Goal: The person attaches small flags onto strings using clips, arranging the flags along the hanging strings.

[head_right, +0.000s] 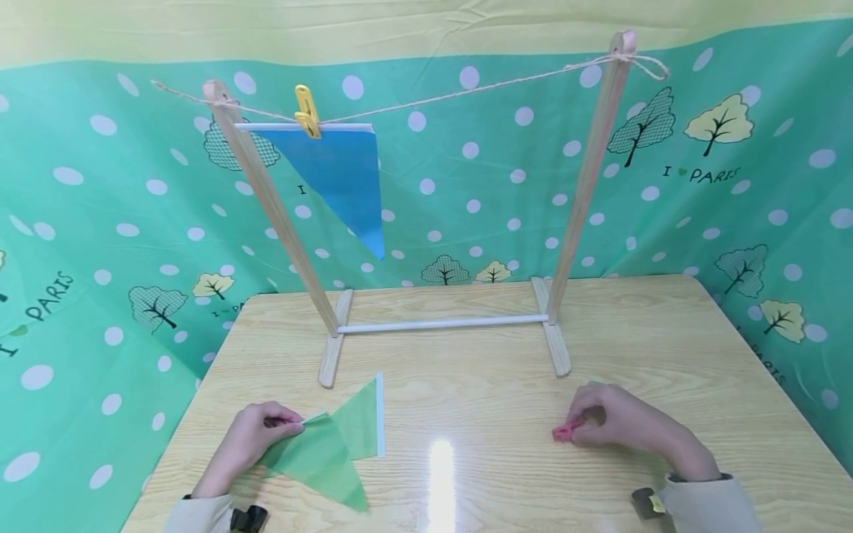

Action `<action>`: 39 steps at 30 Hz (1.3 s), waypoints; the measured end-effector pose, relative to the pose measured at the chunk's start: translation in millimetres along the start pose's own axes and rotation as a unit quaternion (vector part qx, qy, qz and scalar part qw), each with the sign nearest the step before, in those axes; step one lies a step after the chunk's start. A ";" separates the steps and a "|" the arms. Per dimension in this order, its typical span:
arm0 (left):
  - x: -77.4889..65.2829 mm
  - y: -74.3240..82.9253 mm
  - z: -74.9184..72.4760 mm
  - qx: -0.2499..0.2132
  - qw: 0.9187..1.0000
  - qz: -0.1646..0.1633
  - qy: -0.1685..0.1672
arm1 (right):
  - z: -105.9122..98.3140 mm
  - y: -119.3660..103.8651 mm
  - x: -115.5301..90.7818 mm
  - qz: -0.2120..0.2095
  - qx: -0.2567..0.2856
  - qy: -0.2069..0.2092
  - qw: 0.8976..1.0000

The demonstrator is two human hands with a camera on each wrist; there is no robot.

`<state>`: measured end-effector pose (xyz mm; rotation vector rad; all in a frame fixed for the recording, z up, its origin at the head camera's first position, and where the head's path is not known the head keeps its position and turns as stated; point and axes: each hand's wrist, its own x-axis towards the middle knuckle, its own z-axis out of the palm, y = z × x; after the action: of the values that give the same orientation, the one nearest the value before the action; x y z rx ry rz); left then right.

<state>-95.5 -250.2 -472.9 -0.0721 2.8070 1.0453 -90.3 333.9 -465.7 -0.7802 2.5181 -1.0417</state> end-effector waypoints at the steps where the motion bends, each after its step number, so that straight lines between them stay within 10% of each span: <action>1: 0.3 0.4 -0.2 -0.001 1.000 -0.002 0.000 | -0.5 -0.6 0.1 0.005 0.001 0.000 1.000; 24: 1.3 17.0 -8.0 -0.049 0.998 0.027 -0.023 | -3.7 -12.6 10.2 0.011 0.040 -0.005 0.999; 39: 6.1 41.8 -11.9 -0.070 0.996 0.055 -0.020 | -5.7 -27.8 23.4 -0.030 0.005 0.068 0.997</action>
<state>-106.9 -226.2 -437.9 0.0893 2.7259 1.2529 -101.6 306.9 -443.5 -0.8134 2.6151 -1.1620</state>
